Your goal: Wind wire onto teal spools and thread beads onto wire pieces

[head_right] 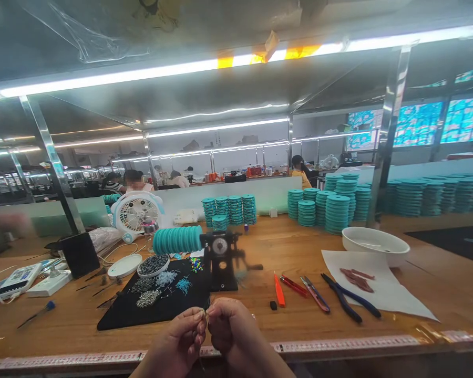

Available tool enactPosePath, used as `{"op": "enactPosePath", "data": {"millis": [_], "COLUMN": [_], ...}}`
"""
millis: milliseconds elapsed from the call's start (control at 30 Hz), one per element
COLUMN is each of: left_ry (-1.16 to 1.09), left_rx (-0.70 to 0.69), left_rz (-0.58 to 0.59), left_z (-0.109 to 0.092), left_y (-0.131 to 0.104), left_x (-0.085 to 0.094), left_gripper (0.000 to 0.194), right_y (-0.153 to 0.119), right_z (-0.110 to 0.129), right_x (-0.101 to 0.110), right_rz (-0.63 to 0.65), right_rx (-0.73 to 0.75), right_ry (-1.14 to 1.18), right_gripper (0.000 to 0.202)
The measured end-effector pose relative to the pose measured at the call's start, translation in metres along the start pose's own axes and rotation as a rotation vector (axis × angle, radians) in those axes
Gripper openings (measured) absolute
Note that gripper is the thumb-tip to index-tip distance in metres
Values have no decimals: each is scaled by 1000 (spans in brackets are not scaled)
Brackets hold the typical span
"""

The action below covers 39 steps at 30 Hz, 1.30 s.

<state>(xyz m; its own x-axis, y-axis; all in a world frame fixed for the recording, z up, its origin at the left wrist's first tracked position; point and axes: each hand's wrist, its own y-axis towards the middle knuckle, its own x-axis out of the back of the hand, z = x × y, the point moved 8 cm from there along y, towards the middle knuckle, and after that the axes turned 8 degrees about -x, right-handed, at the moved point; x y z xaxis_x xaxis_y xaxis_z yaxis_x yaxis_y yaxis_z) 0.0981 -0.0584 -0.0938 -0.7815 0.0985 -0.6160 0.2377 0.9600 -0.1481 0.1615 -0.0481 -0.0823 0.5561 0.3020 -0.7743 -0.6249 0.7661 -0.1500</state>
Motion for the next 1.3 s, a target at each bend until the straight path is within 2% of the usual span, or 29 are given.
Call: {"op": "enactPosePath", "data": {"millis": [67, 167, 300, 433, 633, 800, 933, 1100, 1300], "left_ry": [20, 81, 224, 345, 487, 525, 613, 711, 799], "left_rx": [-7, -50, -113, -155, -205, -225, -273, -346, -397], "left_rz": [10, 19, 19, 7, 45, 72, 100, 93, 85], "left_z": [-2, -6, -12, -17, -23, -22, -29, -44, -55], "left_y": [-1, -1, -2, -4, -5, -7, -14, -32, -49], "left_x": [-2, -4, -1, 0, -3, -4, -13, -30, -33], "left_gripper": [21, 25, 28, 30, 27, 25, 25, 25, 19], "right_y": [2, -1, -9, -14, -14, -9, -15, -40, -55], "right_z": [2, 13, 27, 30, 30, 21, 19, 28, 25], "right_x": [10, 20, 22, 22, 21, 18, 10, -11, -24], "right_rz": [-48, -134, -272, -343, -333, -271, -250, -256, -238], "right_rx": [15, 130, 255, 285, 292, 246, 277, 430, 469], "right_ry": [-26, -176, -492, -534, -524, -485, -428, -684, -944], "right_gripper": [12, 23, 31, 37, 37, 41, 43, 34, 28]}}
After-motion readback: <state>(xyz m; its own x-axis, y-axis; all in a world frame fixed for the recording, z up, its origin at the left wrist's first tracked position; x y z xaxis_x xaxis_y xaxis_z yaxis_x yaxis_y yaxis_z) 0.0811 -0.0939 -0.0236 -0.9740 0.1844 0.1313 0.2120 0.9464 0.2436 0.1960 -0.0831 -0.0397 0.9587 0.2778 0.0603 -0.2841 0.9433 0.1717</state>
